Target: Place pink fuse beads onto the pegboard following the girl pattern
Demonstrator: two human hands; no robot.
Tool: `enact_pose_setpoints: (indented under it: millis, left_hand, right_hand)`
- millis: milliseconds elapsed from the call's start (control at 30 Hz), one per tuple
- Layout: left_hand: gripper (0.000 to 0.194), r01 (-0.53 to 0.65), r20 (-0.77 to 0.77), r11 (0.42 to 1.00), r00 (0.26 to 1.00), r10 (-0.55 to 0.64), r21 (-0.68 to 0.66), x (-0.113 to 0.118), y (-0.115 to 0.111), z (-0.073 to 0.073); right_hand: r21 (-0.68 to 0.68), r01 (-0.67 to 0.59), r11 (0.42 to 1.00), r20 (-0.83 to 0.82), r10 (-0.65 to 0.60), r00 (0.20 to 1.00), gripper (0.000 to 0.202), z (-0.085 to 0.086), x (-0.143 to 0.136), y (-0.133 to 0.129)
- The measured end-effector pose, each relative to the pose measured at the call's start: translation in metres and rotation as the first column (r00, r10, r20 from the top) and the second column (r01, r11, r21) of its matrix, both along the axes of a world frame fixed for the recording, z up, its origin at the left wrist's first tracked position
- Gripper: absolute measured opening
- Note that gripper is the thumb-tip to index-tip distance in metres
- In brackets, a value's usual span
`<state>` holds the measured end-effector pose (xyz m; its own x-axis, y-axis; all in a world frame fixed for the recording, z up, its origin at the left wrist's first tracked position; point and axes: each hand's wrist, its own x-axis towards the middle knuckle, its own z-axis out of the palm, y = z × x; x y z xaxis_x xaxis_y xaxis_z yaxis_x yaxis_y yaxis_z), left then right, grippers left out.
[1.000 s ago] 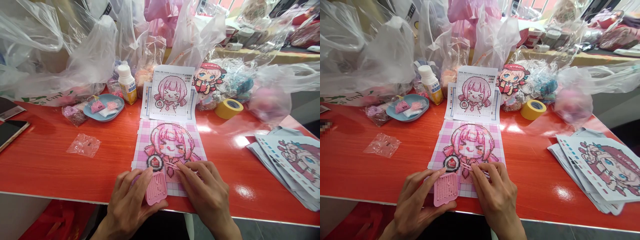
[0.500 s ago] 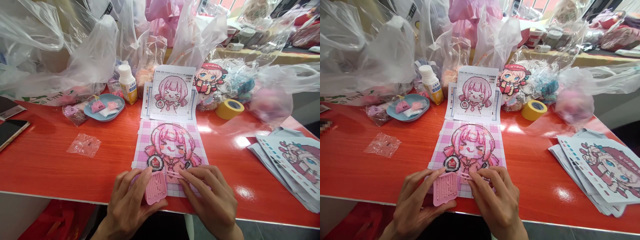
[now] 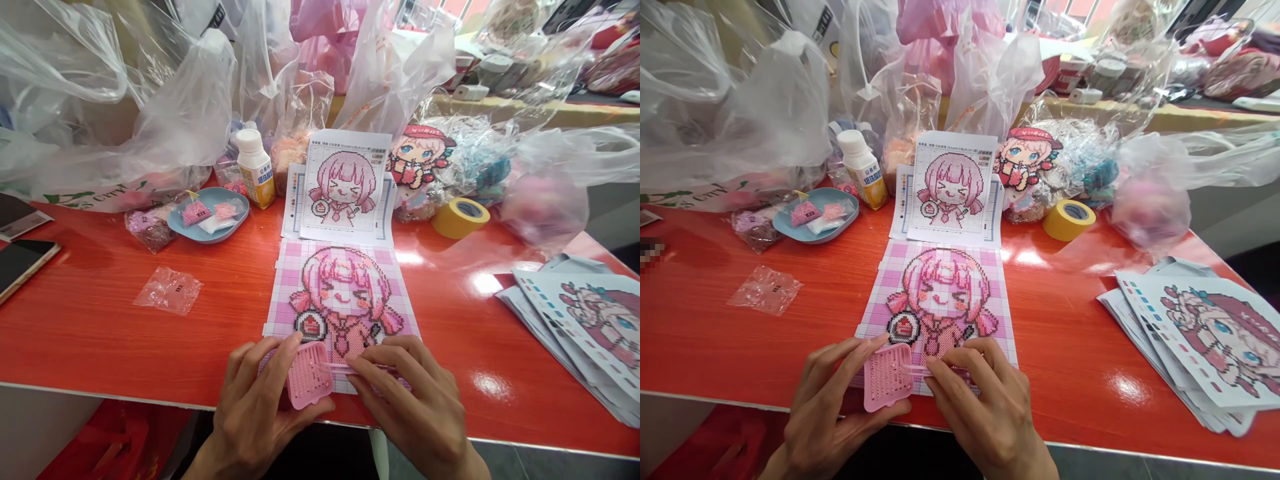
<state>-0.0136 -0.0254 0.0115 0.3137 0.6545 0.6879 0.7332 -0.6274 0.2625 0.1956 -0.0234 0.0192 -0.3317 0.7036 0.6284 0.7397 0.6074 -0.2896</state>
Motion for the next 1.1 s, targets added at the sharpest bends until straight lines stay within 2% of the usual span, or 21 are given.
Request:
enact_pose_setpoints:
  millis: [700, 867, 1100]
  left_hand:
    - [0.058, -0.006, -0.012, 1.0, 1.0, 0.006, -0.008, -0.0015, -0.0006, -0.0014]
    - [0.058, 0.035, 0.003, 0.999, 0.999, -0.035, 0.018, -0.0015, -0.001, -0.0019]
    - [0.058, 0.027, -0.016, 0.999, 1.0, -0.027, 0.022, -0.001, -0.0001, -0.0021]
  right_hand:
    - [0.036, -0.019, 0.999, -0.021, 0.02, 1.0, 0.013, 0.001, 0.001, 0.0013]
    - [0.062, 0.044, 0.997, -0.045, -0.042, 0.998, 0.016, 0.0008, 0.0015, 0.0017]
    - [0.04, 0.146, 0.988, -0.068, -0.143, 0.987, 0.019, -0.0027, 0.0006, 0.0033]
